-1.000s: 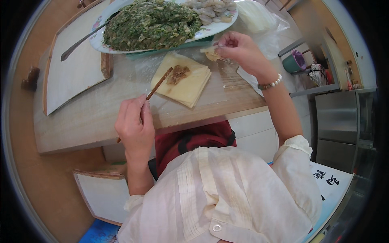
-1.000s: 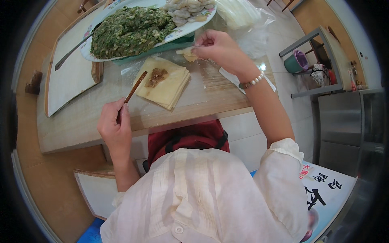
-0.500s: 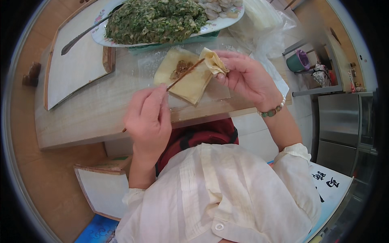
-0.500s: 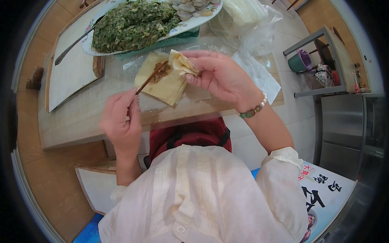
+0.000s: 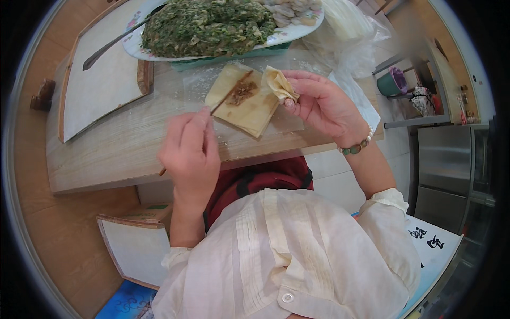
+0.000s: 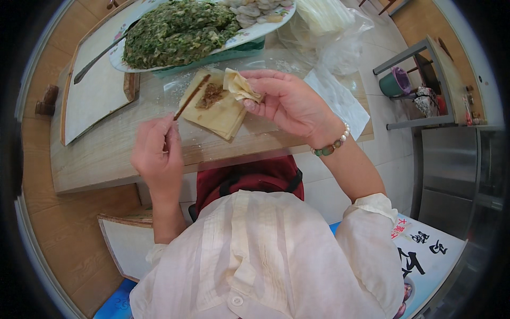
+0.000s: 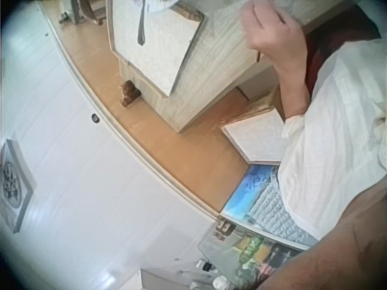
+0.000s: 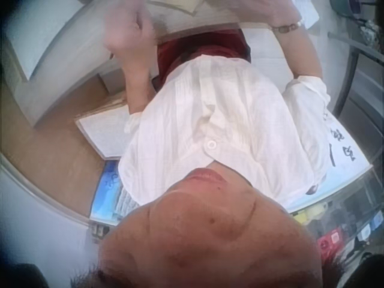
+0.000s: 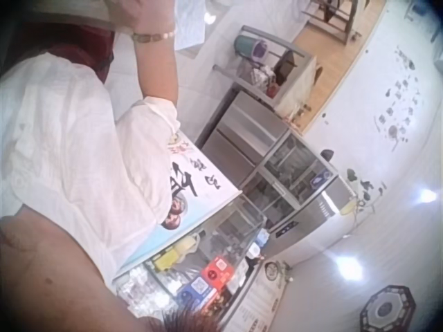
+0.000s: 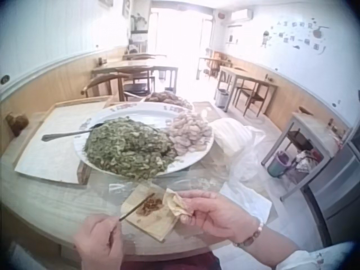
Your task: The person prepares to wrap dumplings by first retrieving a tissue from a box on a counter, then cleaning their hands and a work surface with it; they then use a spoon to take filling from a large plate and place it onto individual square dumpling wrappers.
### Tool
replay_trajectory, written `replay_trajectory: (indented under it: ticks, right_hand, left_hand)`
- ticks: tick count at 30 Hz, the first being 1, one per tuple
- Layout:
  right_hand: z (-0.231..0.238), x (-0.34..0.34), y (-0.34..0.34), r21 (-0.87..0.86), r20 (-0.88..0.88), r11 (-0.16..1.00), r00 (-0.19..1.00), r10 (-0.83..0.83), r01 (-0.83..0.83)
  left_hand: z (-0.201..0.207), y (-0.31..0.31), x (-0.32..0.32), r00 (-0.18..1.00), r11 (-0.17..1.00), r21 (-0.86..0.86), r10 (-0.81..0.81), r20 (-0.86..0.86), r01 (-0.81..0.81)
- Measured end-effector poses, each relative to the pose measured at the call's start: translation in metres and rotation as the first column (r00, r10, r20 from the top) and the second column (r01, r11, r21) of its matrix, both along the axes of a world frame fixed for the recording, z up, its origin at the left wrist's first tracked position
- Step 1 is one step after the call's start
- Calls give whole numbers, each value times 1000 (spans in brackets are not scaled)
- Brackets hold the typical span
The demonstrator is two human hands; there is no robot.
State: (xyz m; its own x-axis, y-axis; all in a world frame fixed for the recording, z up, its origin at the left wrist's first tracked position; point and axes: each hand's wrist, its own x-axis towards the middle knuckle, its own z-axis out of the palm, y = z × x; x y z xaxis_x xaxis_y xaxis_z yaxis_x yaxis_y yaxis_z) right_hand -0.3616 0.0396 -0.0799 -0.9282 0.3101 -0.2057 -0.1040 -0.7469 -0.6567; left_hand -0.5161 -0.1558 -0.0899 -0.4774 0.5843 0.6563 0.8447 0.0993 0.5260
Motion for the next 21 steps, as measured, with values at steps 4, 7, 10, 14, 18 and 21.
replay_trajectory:
  ticks: [4,7,10,14,18,21]
  right_hand:
    - [3,-4,-5,-26,3,999,1000,27,-27]
    - [7,-6,-11,-39,43,999,999,4,-2]
    - [4,-4,-9,-47,6,998,999,53,-53]
    - [-2,0,-10,-73,-47,994,996,78,-82]
    - [12,1,-7,252,184,965,976,-118,69]
    - [7,-4,20,683,269,730,930,-252,0]
  left_hand:
    - [-1,6,7,995,996,20,-81,-64,83]
    - [-6,8,7,994,995,26,-91,-58,93]
    - [-9,12,4,998,999,34,-38,-54,40]
    - [-4,9,-2,1000,997,76,25,-18,-24]
    - [-8,-2,-6,1000,998,55,18,-26,-16]
    - [-13,-9,-6,1000,999,33,15,6,-15]
